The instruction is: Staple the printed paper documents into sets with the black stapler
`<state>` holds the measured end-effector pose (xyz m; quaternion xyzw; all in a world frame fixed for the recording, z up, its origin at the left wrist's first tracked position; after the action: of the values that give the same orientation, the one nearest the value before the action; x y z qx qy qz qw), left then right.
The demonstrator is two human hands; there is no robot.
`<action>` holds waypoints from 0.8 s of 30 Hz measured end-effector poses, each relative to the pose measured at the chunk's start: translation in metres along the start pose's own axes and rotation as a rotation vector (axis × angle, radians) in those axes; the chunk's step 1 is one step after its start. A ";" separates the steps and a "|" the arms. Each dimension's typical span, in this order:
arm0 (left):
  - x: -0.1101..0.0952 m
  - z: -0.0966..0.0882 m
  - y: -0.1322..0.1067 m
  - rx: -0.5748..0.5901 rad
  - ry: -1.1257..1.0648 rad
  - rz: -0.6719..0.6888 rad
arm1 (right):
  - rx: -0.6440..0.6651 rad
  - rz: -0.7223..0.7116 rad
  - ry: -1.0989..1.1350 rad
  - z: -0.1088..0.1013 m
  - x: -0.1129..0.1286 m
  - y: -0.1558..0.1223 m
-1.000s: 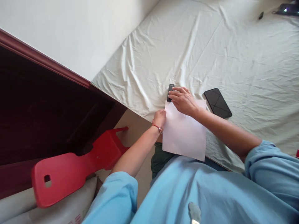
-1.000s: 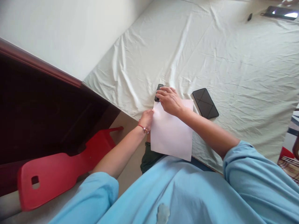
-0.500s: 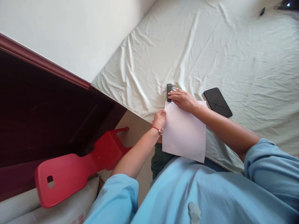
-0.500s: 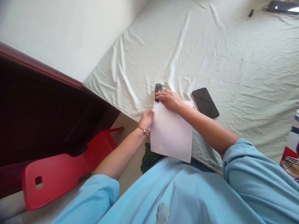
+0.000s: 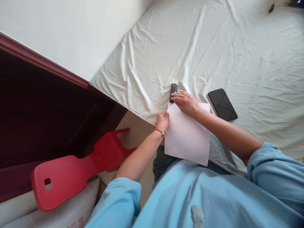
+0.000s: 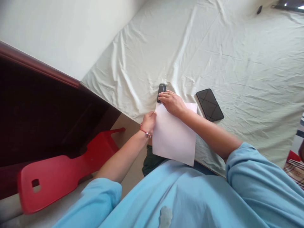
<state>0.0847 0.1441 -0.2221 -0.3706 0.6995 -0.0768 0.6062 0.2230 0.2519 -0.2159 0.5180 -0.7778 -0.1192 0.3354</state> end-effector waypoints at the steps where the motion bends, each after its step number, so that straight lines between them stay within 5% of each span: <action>1: 0.000 0.000 0.000 -0.005 0.007 0.001 | 0.006 0.006 -0.003 0.000 0.001 0.000; 14: 0.001 0.000 0.004 -0.024 0.066 0.007 | 0.098 0.059 -0.050 -0.001 0.009 -0.001; 24: 0.003 0.000 0.011 0.064 0.073 -0.030 | 0.163 0.057 -0.087 0.002 0.009 -0.003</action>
<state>0.0801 0.1499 -0.2309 -0.3584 0.7127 -0.1217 0.5905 0.2215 0.2421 -0.2147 0.5157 -0.8132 -0.0684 0.2611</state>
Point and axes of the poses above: each hand's wrist, its own y-axis towards the middle knuckle, its own z-axis out of the palm, x = y × z, the point moved 2 cm from there along y, towards the middle knuckle, and after that the axes turned 12 degrees about -z, right-handed, at the moved point
